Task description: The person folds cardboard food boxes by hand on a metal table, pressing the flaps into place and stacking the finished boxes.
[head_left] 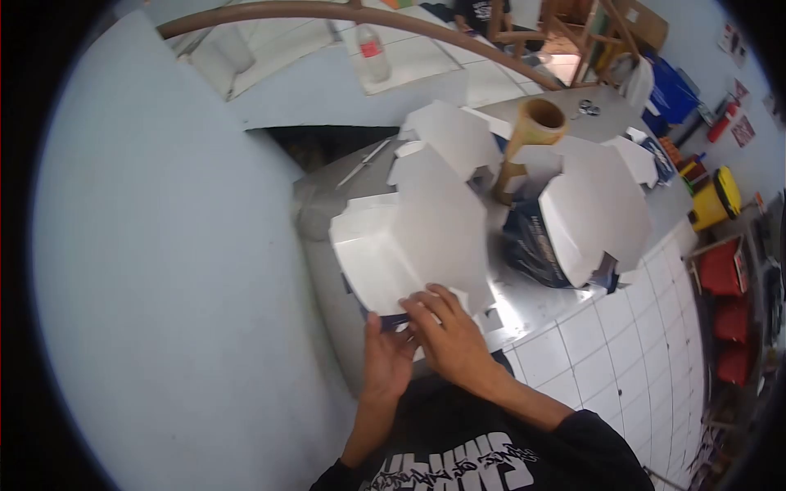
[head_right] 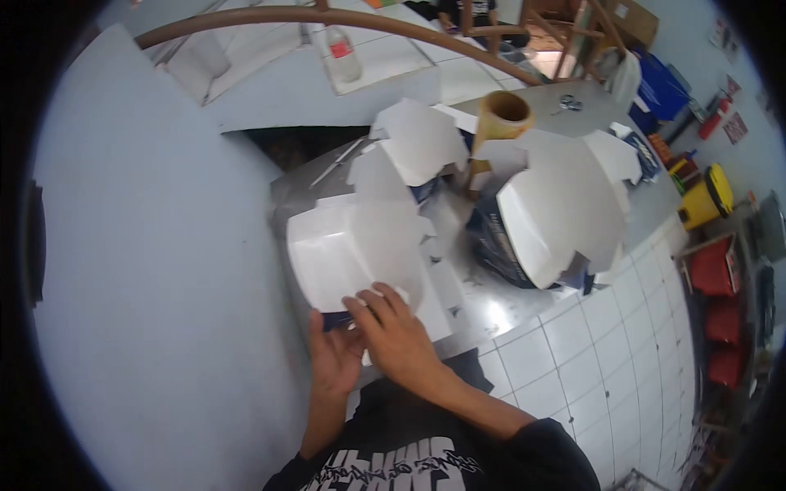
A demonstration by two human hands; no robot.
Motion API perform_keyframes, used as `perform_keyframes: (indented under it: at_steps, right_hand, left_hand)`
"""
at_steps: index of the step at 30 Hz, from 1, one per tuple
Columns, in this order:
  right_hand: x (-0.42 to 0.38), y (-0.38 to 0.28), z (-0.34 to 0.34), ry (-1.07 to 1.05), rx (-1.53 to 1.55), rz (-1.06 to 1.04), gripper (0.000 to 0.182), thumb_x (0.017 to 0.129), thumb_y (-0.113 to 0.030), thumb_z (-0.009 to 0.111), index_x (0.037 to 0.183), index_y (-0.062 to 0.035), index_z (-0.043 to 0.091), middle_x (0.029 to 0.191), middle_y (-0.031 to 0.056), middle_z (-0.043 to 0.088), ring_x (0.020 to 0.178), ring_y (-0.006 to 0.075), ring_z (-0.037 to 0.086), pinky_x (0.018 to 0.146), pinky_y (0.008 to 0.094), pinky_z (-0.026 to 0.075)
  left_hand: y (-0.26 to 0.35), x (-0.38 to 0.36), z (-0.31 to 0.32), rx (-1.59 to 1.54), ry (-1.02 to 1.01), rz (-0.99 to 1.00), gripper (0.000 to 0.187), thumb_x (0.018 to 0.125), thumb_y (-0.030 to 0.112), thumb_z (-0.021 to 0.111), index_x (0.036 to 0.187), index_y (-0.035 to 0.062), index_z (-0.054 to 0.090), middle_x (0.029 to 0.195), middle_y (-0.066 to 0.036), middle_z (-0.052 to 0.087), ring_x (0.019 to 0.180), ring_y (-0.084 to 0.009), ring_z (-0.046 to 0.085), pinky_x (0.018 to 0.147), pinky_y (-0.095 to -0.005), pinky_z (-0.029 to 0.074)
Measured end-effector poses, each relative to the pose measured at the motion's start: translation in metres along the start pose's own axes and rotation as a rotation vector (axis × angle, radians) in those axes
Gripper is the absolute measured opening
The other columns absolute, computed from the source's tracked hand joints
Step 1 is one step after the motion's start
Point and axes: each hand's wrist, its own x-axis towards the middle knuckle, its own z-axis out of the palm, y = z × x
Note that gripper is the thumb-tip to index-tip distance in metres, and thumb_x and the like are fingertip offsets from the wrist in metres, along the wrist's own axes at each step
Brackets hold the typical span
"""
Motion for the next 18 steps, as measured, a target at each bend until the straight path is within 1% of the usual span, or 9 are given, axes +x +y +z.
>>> perform_keyframes:
  at_steps: [1,2,5,6,9,12,15,16,18]
  right_hand:
    - [0.0,0.001,0.002,0.031,-0.018,-0.036,0.053,0.074,0.001,0.061,0.126,-0.0033,0.054,0.129,0.0148,0.055,0.127,0.0368,0.046,0.101,0.0464,0.045]
    - [0.0,0.001,0.001,0.018,0.004,-0.045,0.055,0.076,0.006,0.057,0.13,-0.0002,0.05,0.137,0.0174,0.051,0.129,0.0382,0.045,0.106,0.0483,0.039]
    - [0.001,0.007,-0.001,0.038,0.147,0.036,0.054,0.078,0.008,0.056,0.131,-0.0002,0.049,0.139,0.0196,0.049,0.129,0.04,0.044,0.105,0.0476,0.04]
    - [0.002,0.008,-0.002,0.077,0.199,0.028,0.052,0.081,0.01,0.054,0.132,0.0011,0.047,0.141,0.0207,0.048,0.129,0.0416,0.043,0.105,0.047,0.04]
    - [0.0,0.014,0.004,0.17,0.331,0.001,0.056,0.078,0.011,0.054,0.133,0.0021,0.044,0.142,0.0206,0.047,0.131,0.0415,0.041,0.105,0.0468,0.039]
    - [-0.001,0.011,0.0,0.169,0.26,-0.054,0.06,0.078,0.007,0.055,0.136,0.0023,0.038,0.145,0.0221,0.043,0.134,0.042,0.038,0.108,0.0524,0.035]
    - [-0.008,0.004,0.005,0.054,0.205,-0.05,0.064,0.079,0.001,0.056,0.139,0.0008,0.034,0.15,0.0239,0.035,0.137,0.043,0.034,0.11,0.059,0.028]
    - [-0.01,0.002,0.005,0.046,0.217,-0.053,0.067,0.079,0.004,0.055,0.141,-0.0024,0.03,0.15,0.0254,0.034,0.138,0.0448,0.033,0.112,0.0579,0.026]
    - [-0.01,0.0,0.004,0.027,0.25,-0.077,0.076,0.078,0.01,0.053,0.145,-0.0088,0.023,0.15,0.0284,0.033,0.139,0.0484,0.031,0.116,0.0557,0.023]
  left_hand:
    - [0.001,0.001,0.005,0.012,0.015,0.004,0.063,0.097,0.056,0.048,0.139,0.0076,0.043,0.133,-0.014,0.056,0.115,-0.028,0.06,0.096,-0.0404,0.052]
    - [0.001,0.002,0.009,0.019,0.028,0.003,0.063,0.098,0.055,0.048,0.139,0.0073,0.043,0.133,-0.014,0.055,0.116,-0.0278,0.059,0.096,-0.0402,0.052]
    - [0.007,0.003,0.033,-0.03,-0.001,0.026,0.062,0.099,0.052,0.048,0.138,0.0035,0.041,0.134,-0.012,0.054,0.118,-0.0289,0.055,0.1,-0.0407,0.047]
    - [0.005,0.003,0.035,-0.071,-0.016,0.03,0.063,0.098,0.048,0.053,0.139,0.0019,0.04,0.135,-0.013,0.052,0.12,-0.0301,0.055,0.1,-0.0415,0.047]
    - [-0.005,0.004,0.031,-0.112,-0.021,0.031,0.061,0.095,0.035,0.064,0.139,0.0002,0.04,0.133,-0.012,0.053,0.12,-0.0296,0.055,0.099,-0.043,0.048]
    - [-0.008,0.003,0.045,0.01,0.077,0.094,0.059,0.09,0.022,0.072,0.136,-0.0012,0.042,0.129,-0.012,0.056,0.116,-0.027,0.057,0.096,-0.0418,0.05]
    - [-0.015,0.012,0.035,0.107,0.128,0.105,0.057,0.087,0.016,0.074,0.133,-0.0012,0.045,0.126,-0.013,0.058,0.111,-0.0238,0.06,0.091,-0.0386,0.052]
    - [-0.015,0.009,0.034,0.122,0.155,0.099,0.052,0.088,0.015,0.071,0.131,-0.0017,0.046,0.123,-0.014,0.058,0.107,-0.0219,0.061,0.086,-0.036,0.054]
    - [-0.014,0.008,0.04,0.09,0.157,0.167,0.051,0.088,0.013,0.069,0.13,-0.002,0.046,0.12,-0.014,0.059,0.105,-0.022,0.062,0.085,-0.0364,0.055]
